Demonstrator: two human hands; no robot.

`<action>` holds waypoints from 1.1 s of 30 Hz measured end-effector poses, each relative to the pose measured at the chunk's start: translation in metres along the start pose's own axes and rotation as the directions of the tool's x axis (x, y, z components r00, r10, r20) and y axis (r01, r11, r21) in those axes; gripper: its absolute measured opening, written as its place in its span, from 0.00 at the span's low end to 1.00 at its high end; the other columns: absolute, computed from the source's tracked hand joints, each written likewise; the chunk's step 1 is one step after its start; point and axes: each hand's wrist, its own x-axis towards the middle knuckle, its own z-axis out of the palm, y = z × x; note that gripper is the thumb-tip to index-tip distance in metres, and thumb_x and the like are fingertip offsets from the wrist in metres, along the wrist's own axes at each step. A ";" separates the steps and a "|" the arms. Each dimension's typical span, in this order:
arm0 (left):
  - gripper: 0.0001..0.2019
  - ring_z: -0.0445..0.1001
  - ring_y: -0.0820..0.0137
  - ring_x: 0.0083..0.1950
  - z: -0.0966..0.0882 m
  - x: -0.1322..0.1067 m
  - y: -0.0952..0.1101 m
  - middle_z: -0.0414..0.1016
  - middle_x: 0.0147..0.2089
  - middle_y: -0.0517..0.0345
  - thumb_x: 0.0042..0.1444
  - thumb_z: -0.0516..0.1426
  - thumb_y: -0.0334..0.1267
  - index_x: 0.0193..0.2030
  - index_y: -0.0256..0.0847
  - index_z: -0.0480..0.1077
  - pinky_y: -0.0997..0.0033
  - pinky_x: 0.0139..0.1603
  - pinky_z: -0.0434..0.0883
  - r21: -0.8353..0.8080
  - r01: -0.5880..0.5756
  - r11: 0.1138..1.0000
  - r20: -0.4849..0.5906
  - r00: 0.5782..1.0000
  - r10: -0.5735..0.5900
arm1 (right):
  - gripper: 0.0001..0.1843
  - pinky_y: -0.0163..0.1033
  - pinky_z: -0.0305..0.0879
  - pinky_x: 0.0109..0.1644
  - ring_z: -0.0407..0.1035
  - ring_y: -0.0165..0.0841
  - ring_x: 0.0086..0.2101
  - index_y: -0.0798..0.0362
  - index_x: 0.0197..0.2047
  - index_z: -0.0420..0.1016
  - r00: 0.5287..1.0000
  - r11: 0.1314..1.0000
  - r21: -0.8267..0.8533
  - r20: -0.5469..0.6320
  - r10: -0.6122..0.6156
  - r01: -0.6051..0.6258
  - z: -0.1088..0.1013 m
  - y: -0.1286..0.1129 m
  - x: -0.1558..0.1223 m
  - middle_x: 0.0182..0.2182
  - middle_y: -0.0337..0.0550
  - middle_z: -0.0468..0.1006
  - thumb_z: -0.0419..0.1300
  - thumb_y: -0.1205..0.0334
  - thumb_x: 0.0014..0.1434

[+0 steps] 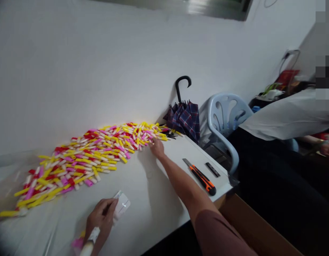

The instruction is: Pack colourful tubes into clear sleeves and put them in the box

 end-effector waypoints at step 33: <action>0.15 0.75 0.67 0.37 -0.008 0.003 0.012 0.77 0.35 0.57 0.64 0.56 0.50 0.35 0.43 0.76 0.68 0.42 0.70 -0.010 -0.007 1.000 0.034 0.999 0.007 | 0.18 0.41 0.65 0.45 0.75 0.46 0.46 0.57 0.56 0.76 0.985 0.937 -0.349 0.160 0.057 0.002 -0.045 0.050 -0.067 0.49 0.60 0.81 0.57 0.57 0.68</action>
